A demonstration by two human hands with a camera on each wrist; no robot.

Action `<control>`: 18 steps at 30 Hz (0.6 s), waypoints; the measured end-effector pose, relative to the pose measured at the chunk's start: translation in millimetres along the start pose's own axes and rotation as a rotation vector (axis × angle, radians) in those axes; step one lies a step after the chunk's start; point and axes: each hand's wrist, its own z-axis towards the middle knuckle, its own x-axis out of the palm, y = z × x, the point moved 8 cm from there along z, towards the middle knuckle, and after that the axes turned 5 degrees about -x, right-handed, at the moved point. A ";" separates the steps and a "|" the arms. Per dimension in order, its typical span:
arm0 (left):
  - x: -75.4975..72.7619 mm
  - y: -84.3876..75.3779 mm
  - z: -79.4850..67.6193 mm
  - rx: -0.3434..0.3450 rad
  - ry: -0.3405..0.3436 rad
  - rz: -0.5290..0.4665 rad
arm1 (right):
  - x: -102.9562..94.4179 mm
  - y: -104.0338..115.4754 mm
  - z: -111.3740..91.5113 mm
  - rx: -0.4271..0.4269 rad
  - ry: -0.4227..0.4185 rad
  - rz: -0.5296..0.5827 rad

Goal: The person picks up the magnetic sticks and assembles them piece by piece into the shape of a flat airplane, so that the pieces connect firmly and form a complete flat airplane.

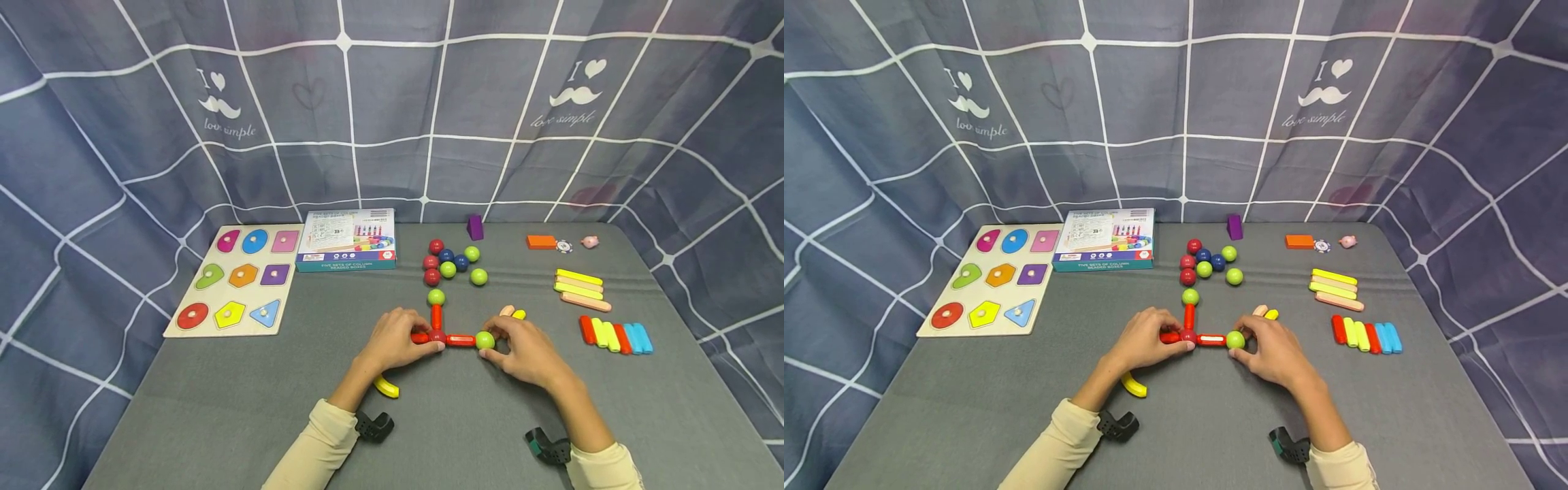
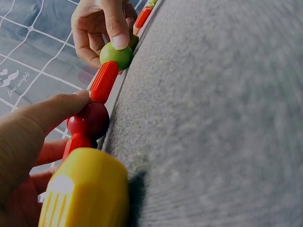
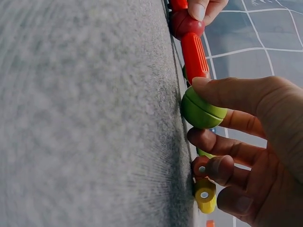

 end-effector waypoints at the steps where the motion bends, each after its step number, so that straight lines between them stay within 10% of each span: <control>1: 0.2 0.0 -0.2 0.002 0.002 0.001 | 0.2 0.0 -0.3 0.002 0.001 0.000; 18: 0.2 0.7 -1.6 -0.005 0.016 -0.009 | -37.6 -26.4 -5.0 0.036 -0.215 0.037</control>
